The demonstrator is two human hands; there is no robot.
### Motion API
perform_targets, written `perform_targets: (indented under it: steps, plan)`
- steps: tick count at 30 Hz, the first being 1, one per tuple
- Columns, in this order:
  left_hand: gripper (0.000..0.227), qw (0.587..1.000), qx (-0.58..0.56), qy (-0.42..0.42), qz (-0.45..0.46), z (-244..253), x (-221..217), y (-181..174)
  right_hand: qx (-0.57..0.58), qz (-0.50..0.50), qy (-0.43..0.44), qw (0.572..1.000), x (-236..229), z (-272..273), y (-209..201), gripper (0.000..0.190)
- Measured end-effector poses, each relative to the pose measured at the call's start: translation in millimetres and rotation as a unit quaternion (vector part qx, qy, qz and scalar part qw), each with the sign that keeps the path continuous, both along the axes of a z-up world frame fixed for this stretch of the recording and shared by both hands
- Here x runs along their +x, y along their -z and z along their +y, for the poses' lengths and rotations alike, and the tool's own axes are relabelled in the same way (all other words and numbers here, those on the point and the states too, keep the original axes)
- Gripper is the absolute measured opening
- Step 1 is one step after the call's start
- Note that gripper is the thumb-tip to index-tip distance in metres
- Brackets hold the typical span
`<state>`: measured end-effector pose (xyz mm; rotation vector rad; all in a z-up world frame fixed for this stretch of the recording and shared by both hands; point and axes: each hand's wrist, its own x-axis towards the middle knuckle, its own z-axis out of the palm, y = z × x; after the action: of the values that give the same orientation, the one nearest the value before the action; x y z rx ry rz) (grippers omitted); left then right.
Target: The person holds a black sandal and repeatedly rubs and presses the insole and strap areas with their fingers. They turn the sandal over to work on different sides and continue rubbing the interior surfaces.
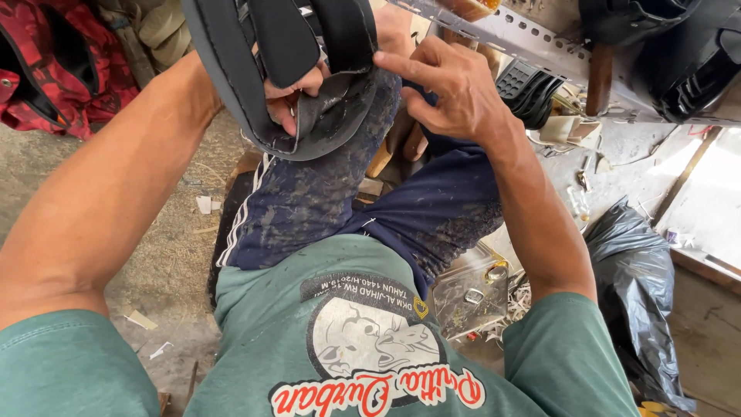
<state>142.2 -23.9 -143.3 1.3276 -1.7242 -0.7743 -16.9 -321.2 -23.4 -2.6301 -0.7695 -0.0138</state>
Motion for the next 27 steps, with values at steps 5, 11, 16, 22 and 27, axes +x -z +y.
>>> perform_targets:
  steps: [5, 11, 16, 22, 27]
  plan:
    - [0.044, 0.999, -0.033, -0.029, -0.029, 11.1, -9.4, -19.6, -0.067, -0.035, -0.014, 0.997, -4.6, 3.5, -4.0, 0.056]
    - [0.037, 0.985, 0.039, -0.161, -0.048, 0.3, -32.0, -36.9, -0.002, 0.046, 0.001, 0.999, -19.3, 14.4, -18.9, 0.051]
    - [0.032, 0.959, 0.095, -0.259, -0.060, -21.9, -68.4, -40.1, 0.072, 0.118, 0.052, 0.989, -33.1, 22.8, -4.1, 0.070]
    - [0.029, 0.906, 0.169, -0.380, -0.077, -37.8, -121.1, -30.5, 0.332, 0.210, 0.085, 0.916, -50.6, 30.2, 14.6, 0.052]
    - [0.028, 0.848, 0.210, -0.476, -0.098, -74.3, -160.9, -29.5, 0.402, 0.223, 0.048, 0.887, -69.4, 52.8, 20.3, 0.046]
